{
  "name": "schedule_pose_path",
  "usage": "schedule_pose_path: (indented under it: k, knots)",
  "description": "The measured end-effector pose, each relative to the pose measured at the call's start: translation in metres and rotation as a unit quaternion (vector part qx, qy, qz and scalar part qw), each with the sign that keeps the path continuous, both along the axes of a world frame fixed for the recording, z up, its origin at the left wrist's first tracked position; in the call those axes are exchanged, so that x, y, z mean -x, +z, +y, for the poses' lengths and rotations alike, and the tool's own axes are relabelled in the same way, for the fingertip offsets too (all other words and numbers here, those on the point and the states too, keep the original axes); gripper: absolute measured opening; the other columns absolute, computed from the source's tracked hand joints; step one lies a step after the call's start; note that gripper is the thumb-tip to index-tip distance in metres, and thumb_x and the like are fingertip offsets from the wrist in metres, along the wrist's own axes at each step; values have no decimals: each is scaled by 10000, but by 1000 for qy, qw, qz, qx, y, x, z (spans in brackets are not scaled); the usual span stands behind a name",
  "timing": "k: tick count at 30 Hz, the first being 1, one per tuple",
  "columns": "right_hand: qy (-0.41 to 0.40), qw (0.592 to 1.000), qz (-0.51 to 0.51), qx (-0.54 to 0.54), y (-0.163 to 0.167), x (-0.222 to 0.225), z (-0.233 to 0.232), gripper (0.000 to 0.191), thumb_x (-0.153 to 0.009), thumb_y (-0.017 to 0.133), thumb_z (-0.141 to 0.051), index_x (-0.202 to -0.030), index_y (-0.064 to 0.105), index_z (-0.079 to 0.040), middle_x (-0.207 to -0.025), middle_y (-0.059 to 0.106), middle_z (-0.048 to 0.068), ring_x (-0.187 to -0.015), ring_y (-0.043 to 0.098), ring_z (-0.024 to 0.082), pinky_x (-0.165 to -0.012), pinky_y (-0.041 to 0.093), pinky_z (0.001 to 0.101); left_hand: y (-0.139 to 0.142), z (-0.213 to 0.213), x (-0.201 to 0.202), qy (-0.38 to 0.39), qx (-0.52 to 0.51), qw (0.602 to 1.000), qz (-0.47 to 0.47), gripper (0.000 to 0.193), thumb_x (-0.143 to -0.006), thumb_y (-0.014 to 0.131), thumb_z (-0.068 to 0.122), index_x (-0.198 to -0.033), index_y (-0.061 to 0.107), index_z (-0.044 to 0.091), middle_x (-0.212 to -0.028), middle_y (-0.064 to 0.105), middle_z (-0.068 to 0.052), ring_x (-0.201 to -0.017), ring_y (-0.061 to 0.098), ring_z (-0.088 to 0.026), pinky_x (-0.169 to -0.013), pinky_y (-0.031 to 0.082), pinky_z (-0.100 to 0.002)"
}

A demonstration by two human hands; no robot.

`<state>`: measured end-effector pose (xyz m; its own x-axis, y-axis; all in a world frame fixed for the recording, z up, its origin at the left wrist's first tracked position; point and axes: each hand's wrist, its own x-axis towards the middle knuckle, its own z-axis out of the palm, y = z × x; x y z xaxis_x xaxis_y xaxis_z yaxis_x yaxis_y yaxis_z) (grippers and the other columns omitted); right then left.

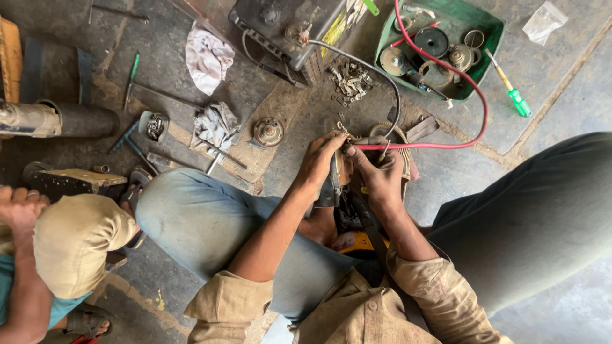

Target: The person sits on the floor and uses a screwdriver to adjust and manipulate a small mechanical component held in their hands. They repeatedly probe and adjust parts of the component while seated.

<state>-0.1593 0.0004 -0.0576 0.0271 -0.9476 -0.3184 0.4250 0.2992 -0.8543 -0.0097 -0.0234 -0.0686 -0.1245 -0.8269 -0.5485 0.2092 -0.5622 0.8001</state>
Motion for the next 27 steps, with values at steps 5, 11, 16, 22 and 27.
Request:
schedule_pose_path:
  k: [5,11,16,22,27]
  knots:
    - [10,999,25,-44,0,5,-2,99,-953,739,-90,-1008,690,-25,-677,651,5,-463,492,44,-400,348,220,-7,-1,1,-2,-3,999,-44,266,-1002,553,326,-1010,694,100,-853,683,0,-775,679,-95,-708,553,-249]
    - [-59,991,-114,-48,-13,13,0,85,-996,693,-135,-1031,687,-59,-626,541,-43,-463,428,38,-402,340,224,3,-4,2,-38,-8,998,-44,257,-1024,546,330,-968,657,105,-728,609,-42,-576,612,-143,-516,528,-300]
    - [-141,967,-154,-148,-30,16,-9,131,-1077,626,-202,-1058,585,-79,-713,560,-11,-526,459,90,-468,372,249,18,-5,2,-87,-12,996,-30,284,-1007,508,347,-964,650,105,-733,674,-69,-582,677,-150,-519,568,-307]
    - [-147,975,-79,-144,-58,-8,-23,204,-1042,562,-291,-1164,534,-130,-894,614,-31,-715,545,53,-620,461,223,21,-5,5,-107,24,993,-47,381,-1007,585,416,-1087,708,65,-970,684,-64,-851,666,-134,-743,541,-300]
    - [-173,974,-77,-122,-97,-6,-24,200,-1075,608,-261,-1160,550,-90,-913,547,10,-740,485,104,-619,411,261,38,-10,4,-137,12,987,-84,646,-857,670,563,-1339,626,135,-1269,697,-118,-1137,667,-214,-1013,493,-392]
